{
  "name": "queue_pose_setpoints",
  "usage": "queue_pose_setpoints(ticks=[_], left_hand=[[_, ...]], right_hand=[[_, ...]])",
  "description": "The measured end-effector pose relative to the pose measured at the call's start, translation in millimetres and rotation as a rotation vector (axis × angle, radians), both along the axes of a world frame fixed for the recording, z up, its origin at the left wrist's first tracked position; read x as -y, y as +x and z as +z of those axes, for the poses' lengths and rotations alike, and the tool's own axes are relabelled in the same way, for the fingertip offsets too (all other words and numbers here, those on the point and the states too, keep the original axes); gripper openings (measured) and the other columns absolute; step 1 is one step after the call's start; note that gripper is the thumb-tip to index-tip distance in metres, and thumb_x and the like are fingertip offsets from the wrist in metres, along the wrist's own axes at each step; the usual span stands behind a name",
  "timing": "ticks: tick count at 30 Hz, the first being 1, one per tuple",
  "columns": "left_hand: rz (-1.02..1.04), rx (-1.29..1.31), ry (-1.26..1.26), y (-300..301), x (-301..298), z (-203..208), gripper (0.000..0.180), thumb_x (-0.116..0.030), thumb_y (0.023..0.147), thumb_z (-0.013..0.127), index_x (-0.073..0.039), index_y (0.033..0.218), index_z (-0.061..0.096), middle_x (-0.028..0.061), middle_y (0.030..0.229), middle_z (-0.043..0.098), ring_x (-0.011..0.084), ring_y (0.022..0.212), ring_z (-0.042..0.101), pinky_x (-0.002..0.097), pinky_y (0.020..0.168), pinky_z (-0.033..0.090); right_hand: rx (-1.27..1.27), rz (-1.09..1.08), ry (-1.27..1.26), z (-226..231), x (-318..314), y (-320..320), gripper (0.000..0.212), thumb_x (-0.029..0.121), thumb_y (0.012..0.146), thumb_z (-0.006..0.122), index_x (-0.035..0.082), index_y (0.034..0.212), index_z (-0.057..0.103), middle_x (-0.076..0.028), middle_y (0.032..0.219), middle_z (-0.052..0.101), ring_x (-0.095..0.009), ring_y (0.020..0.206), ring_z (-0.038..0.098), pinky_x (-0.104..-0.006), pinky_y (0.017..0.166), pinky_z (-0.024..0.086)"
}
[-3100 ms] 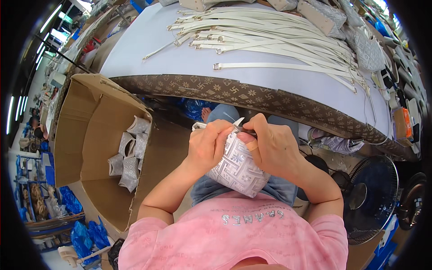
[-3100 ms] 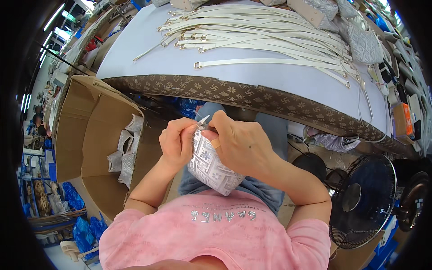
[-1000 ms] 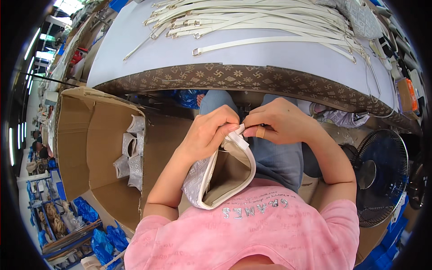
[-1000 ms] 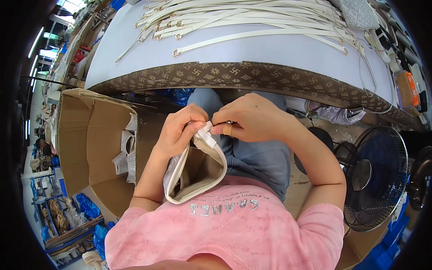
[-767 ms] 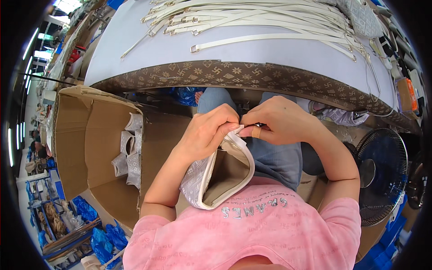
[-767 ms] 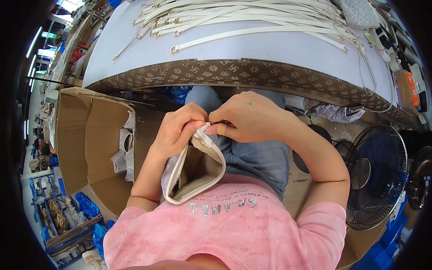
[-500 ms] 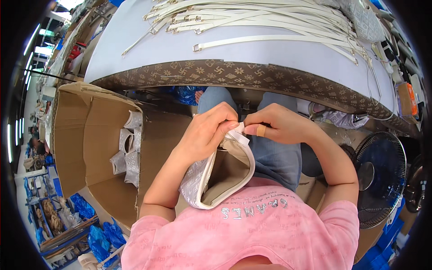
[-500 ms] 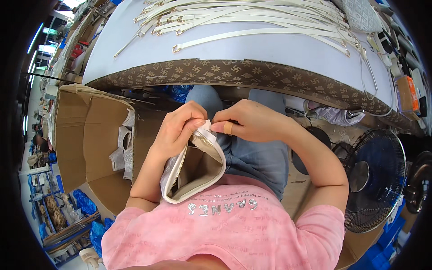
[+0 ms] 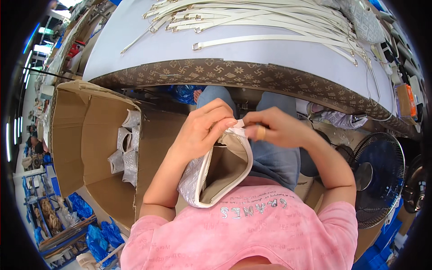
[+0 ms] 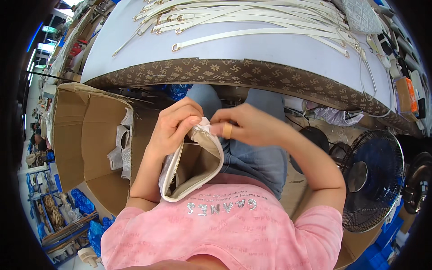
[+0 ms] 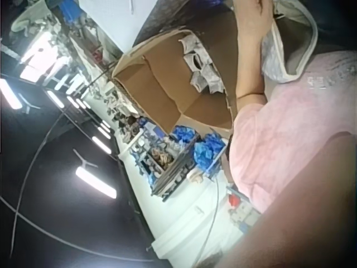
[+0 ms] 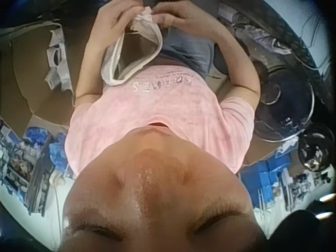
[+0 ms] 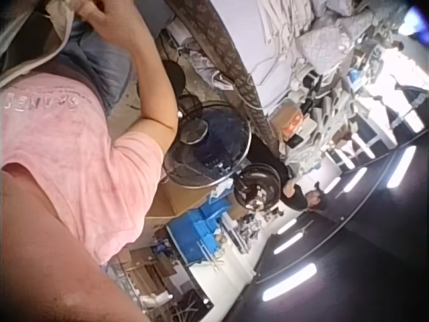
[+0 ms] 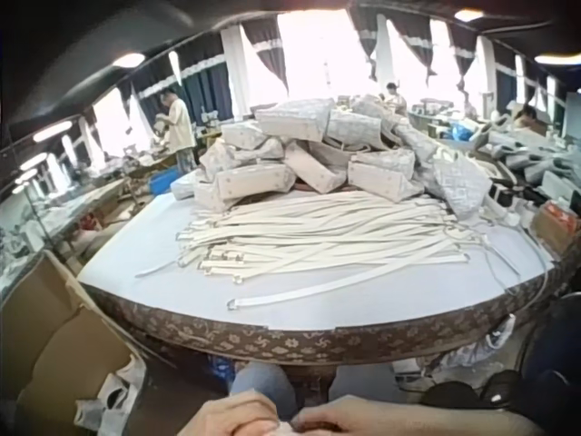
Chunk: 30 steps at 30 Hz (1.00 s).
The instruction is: The person is assembling small white pouches by threading white straps through loops on the pouches.
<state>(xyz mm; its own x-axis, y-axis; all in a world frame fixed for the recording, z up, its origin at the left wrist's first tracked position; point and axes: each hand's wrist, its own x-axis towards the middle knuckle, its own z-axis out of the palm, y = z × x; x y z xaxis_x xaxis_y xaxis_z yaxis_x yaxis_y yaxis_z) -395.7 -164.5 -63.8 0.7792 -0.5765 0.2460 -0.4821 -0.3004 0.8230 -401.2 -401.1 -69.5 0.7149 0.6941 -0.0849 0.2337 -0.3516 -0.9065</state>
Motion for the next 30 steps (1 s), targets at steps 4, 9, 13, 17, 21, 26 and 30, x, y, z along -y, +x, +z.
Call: queue_pose_setpoints(ticks=[4, 9, 13, 17, 21, 26, 30], left_hand=[[0.013, 0.009, 0.013, 4, -5, -1, 0.012, -0.008, 0.094, 0.062, 0.002, 0.089, 0.064, 0.0119, 0.093, 0.062, 0.0256, 0.075, 0.060, 0.0316, 0.068, 0.048], [-0.084, 0.015, 0.266, 10, -4, 3, 0.016, -0.012, 0.090, 0.070, 0.000, 0.084, 0.062, 0.0105, 0.096, 0.062, 0.0237, 0.075, 0.061, 0.0315, 0.065, 0.049], [-0.097, 0.006, 0.315, 5, -4, -2, 0.019, -0.013, 0.086, 0.074, -0.001, 0.081, 0.060, 0.0092, 0.103, 0.062, 0.0233, 0.074, 0.062, 0.0312, 0.065, 0.051], [-0.031, 0.025, 0.267, -2, -4, -4, 0.018, -0.011, 0.084, 0.076, -0.002, 0.081, 0.060, 0.0077, 0.110, 0.061, 0.0238, 0.075, 0.063, 0.0309, 0.067, 0.052], [0.004, 0.112, 0.324, -7, 1, -6, 0.014, -0.010, 0.084, 0.076, -0.004, 0.084, 0.064, 0.0072, 0.114, 0.059, 0.0231, 0.079, 0.063, 0.0313, 0.069, 0.053], [-0.011, -0.125, 0.206, -6, -1, -15, 0.010, -0.007, 0.081, 0.077, -0.005, 0.087, 0.068, 0.0062, 0.110, 0.058, 0.0184, 0.090, 0.061, 0.0302, 0.073, 0.051], [0.020, -0.435, 0.019, -7, -2, -30, 0.010, -0.005, 0.078, 0.078, -0.005, 0.085, 0.070, 0.0040, 0.106, 0.057, 0.0146, 0.094, 0.057, 0.0285, 0.079, 0.047]], right_hand=[[-0.259, -0.187, 0.213, -19, -15, -32, 0.011, 0.013, 0.093, 0.068, 0.003, 0.098, 0.066, 0.000, 0.076, 0.057, -0.009, 0.067, 0.049, -0.0283, 0.060, 0.039], [-0.355, -0.348, 0.394, -49, -23, -44, 0.010, 0.004, 0.091, 0.068, 0.002, 0.101, 0.065, 0.006, 0.079, 0.053, -0.002, 0.071, 0.044, -0.0231, 0.062, 0.037], [-0.423, -0.379, 0.466, -60, -23, -48, 0.012, 0.003, 0.092, 0.067, 0.001, 0.103, 0.066, 0.004, 0.085, 0.059, -0.003, 0.076, 0.050, -0.0221, 0.068, 0.042], [-0.495, -0.395, 0.470, -62, -21, -47, 0.012, 0.002, 0.092, 0.067, 0.000, 0.103, 0.066, 0.002, 0.090, 0.064, -0.004, 0.080, 0.055, -0.0221, 0.073, 0.045], [-0.448, -0.374, 0.423, -63, -17, -46, 0.011, 0.002, 0.092, 0.066, 0.000, 0.103, 0.066, 0.001, 0.092, 0.065, -0.004, 0.081, 0.056, -0.0223, 0.073, 0.046], [-0.396, -0.339, 0.369, -66, -15, -47, 0.012, 0.000, 0.092, 0.066, 0.000, 0.104, 0.066, 0.003, 0.089, 0.064, -0.002, 0.080, 0.055, -0.0225, 0.069, 0.045], [-0.146, -0.237, 0.148, -53, -7, -43, 0.017, 0.009, 0.091, 0.069, 0.003, 0.107, 0.066, 0.000, 0.085, 0.064, -0.005, 0.073, 0.058, -0.0252, 0.062, 0.046]])
